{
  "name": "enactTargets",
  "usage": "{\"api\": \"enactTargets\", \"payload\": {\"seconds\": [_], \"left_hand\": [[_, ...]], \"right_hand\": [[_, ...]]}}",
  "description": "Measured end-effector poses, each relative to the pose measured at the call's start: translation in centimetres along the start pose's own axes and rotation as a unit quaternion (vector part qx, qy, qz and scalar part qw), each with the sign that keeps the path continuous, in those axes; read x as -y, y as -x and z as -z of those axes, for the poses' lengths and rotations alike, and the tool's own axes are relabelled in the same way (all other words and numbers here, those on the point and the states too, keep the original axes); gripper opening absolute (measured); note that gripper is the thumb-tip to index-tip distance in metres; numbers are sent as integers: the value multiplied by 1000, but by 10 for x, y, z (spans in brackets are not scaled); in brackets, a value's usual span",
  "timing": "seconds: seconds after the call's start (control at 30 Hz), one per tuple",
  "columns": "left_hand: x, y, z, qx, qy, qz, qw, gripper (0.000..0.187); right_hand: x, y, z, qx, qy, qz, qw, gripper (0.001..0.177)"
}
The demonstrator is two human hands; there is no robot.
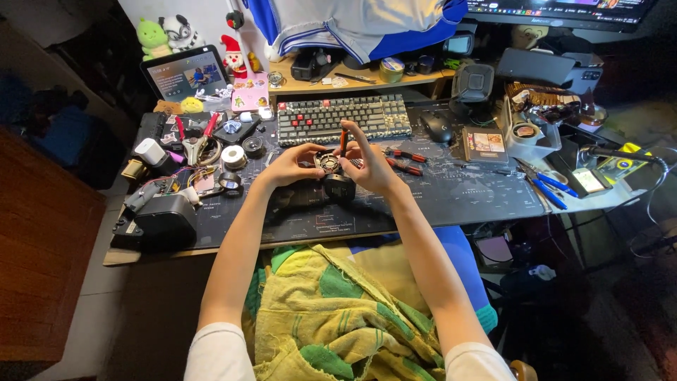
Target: The person disassembles a small black electronic device, likely a camera, using a red-handled screwdriver. They remove the casing to expose the internal components and continue to manipulate the device's interior parts throughout the clip.
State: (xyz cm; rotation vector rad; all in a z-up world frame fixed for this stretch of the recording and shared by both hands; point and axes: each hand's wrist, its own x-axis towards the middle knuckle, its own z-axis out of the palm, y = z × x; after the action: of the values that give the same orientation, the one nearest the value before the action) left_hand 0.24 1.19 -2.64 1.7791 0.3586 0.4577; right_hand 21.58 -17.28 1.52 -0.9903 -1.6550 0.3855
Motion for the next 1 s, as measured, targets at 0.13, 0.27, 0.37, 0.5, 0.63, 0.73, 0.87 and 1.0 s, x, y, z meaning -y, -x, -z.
{"api": "enactTargets", "payload": {"seconds": [0.13, 0.27, 0.37, 0.5, 0.63, 0.73, 0.87, 1.0], "left_hand": [[-3, 2, -2, 1, 1, -4, 1000, 80], [7, -2, 2, 0, 1, 1, 1000, 82], [0, 0, 0, 1, 7, 5, 1000, 82], [-5, 1, -1, 6, 4, 10, 1000, 83], [-15, 5, -3, 10, -8, 10, 1000, 81], [-17, 6, -4, 10, -4, 8, 1000, 80], [-6, 2, -1, 6, -8, 7, 1000, 81], [-10, 3, -2, 6, -10, 5, 1000, 80]], "right_hand": [[-2, 0, -2, -1, -5, 5, 1000, 86], [-5, 1, -3, -3, -6, 4, 1000, 86], [-7, 2, -3, -6, -3, 5, 1000, 85], [-7, 2, -3, -5, 2, 2, 1000, 86], [1, -1, -4, -16, 1, -2, 1000, 81], [-12, 1, -2, -20, -18, -10, 1000, 73], [-11, 1, -3, -19, -11, -2, 1000, 75], [-10, 1, -3, -22, -6, 0, 1000, 74]]}}
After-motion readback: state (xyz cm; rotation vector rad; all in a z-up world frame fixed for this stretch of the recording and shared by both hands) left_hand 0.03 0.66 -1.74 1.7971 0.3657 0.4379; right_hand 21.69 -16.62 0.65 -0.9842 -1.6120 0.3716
